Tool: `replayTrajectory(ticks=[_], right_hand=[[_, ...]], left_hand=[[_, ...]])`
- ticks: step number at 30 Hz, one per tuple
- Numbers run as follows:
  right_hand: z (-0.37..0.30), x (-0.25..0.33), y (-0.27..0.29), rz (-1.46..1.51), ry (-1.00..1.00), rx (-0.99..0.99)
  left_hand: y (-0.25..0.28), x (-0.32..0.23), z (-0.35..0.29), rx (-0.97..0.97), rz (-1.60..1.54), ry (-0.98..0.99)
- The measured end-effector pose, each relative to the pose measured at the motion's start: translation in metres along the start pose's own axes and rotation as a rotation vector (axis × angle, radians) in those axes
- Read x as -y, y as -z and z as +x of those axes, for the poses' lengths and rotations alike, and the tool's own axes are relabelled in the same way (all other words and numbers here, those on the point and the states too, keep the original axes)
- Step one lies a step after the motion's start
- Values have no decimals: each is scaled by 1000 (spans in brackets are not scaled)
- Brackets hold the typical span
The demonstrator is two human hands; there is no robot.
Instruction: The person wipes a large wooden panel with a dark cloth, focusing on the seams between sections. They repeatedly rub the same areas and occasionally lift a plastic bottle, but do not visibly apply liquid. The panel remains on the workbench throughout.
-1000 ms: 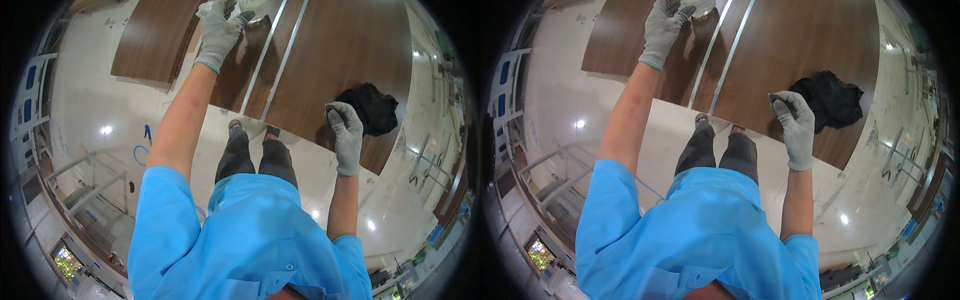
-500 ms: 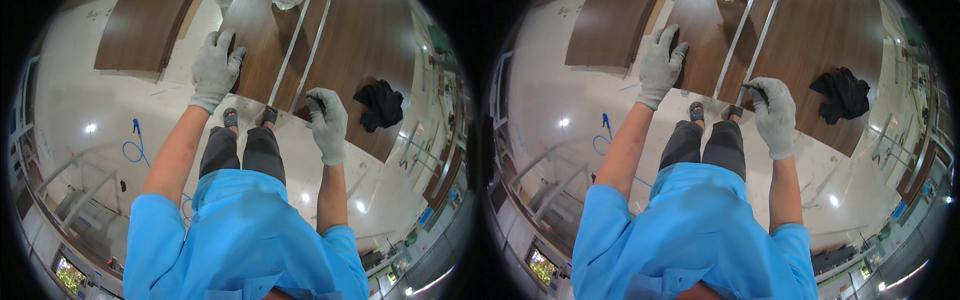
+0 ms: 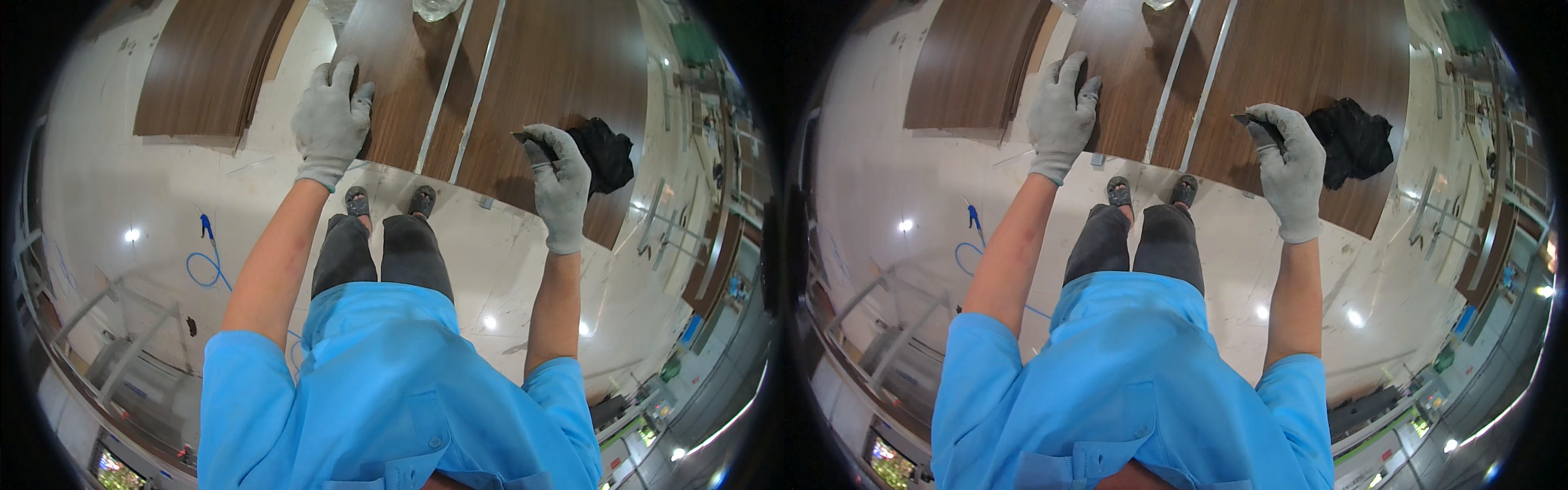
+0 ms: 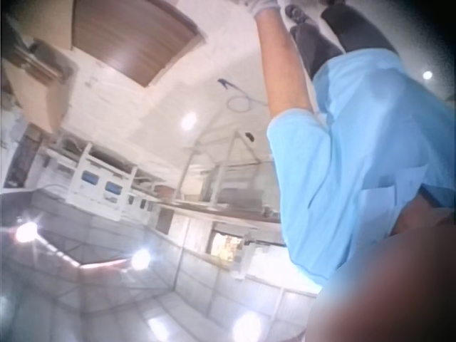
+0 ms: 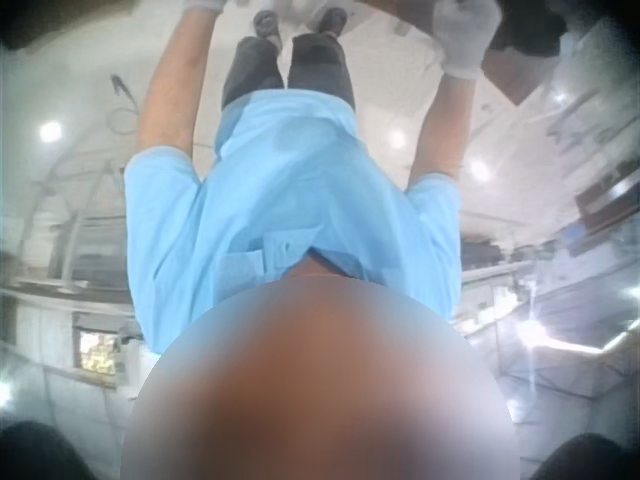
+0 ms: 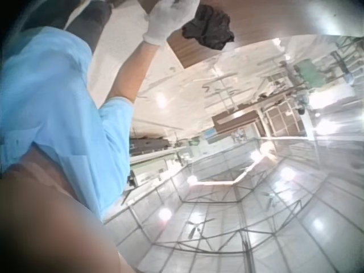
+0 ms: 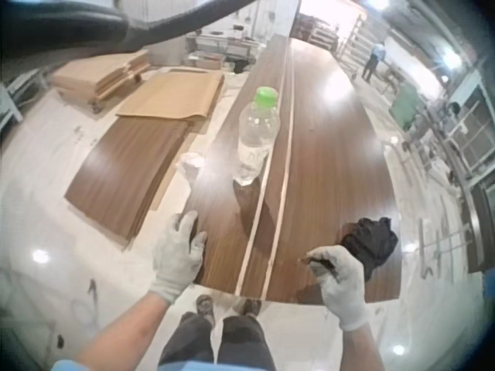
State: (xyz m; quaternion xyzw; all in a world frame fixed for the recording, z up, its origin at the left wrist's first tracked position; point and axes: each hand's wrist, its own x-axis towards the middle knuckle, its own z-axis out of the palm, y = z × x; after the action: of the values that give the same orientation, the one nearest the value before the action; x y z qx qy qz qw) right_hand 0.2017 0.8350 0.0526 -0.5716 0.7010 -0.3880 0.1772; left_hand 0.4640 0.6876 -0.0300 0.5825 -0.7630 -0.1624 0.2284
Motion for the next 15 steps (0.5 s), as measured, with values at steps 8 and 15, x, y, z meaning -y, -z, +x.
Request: replayTrajectory(ticks=[8, 15], right_hand=[[70, 17, 19, -112, 229, 366], [108, -28, 5, 14, 294, 454]], left_hand=[[6, -9, -4, -58, 31, 95], [-2, -7, -6, -174, 84, 244]])
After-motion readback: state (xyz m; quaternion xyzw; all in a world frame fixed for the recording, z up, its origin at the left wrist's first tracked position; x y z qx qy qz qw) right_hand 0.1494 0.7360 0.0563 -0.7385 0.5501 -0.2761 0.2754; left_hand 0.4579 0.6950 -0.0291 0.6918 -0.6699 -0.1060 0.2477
